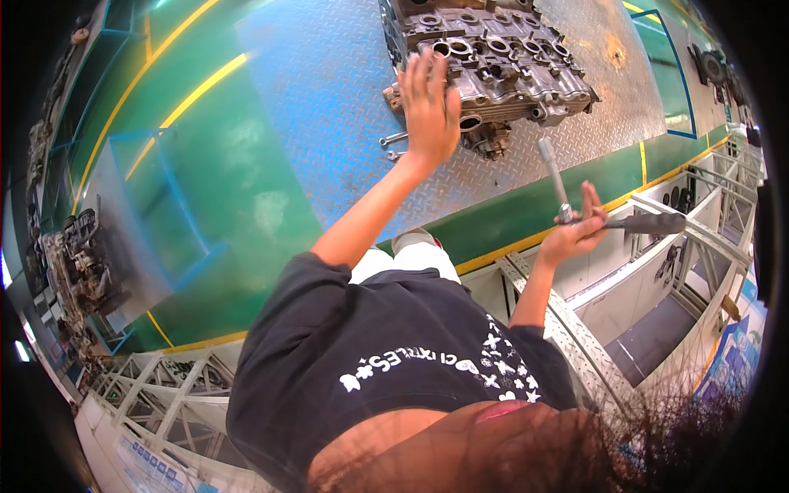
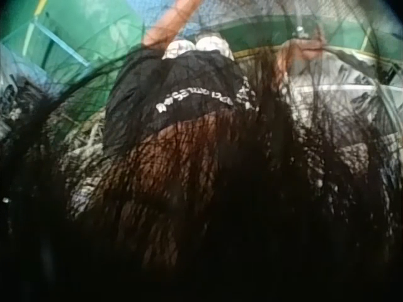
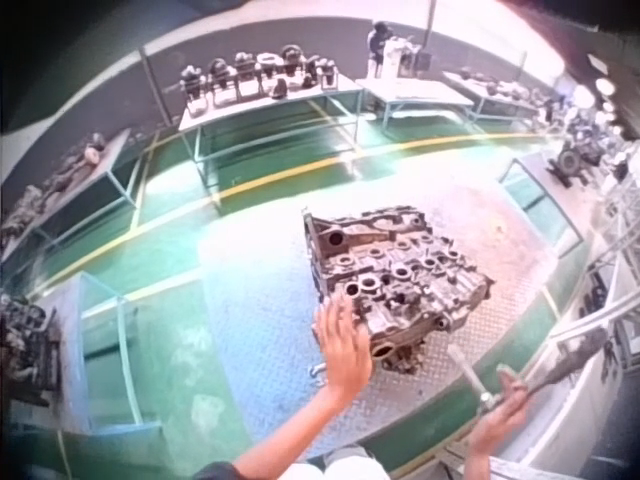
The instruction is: The person uses a socket wrench to loosen bolts on an engine cylinder head, then lifts and rotates the cylinder head to show its underside.
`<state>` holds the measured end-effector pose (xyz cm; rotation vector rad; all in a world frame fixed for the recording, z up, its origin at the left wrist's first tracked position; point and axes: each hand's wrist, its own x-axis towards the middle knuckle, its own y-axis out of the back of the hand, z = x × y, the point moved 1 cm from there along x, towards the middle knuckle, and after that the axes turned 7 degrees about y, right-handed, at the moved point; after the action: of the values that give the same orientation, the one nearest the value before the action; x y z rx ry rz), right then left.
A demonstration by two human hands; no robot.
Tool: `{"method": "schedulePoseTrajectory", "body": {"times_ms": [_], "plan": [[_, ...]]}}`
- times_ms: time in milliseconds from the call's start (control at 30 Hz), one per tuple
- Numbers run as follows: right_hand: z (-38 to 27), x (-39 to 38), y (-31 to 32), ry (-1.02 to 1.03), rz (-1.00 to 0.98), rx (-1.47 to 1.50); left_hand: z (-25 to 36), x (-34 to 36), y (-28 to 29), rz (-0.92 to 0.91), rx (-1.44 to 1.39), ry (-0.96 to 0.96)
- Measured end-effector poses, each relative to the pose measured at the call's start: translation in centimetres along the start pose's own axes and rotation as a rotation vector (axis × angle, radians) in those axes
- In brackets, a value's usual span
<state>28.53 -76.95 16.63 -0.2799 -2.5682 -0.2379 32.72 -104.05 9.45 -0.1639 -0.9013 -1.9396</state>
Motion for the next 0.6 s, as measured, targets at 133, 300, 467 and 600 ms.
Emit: {"method": "schedulePoseTrajectory", "body": {"times_ms": [133,300,467,600], "plan": [[-0.2,-3.6,2.7,-0.184,-0.432,-0.012,5.7,-6.1,5.6,-0.646,-0.251,-0.385],[-1.3,-10.1,-1.2,-0.661,-0.643,0.215,3.6,-14.3,6.9,-1.086,0.007,-0.089],[4.2,-16.8,-2.5,-0.890,-0.988,0.346,-0.6,-16.4,11.8,-0.860,0.147,-0.111],[0.9,-21.1,-1.2,-1.035,-0.999,0.473,-1.5,-17.7,16.8,-0.870,0.197,-0.207]]}}
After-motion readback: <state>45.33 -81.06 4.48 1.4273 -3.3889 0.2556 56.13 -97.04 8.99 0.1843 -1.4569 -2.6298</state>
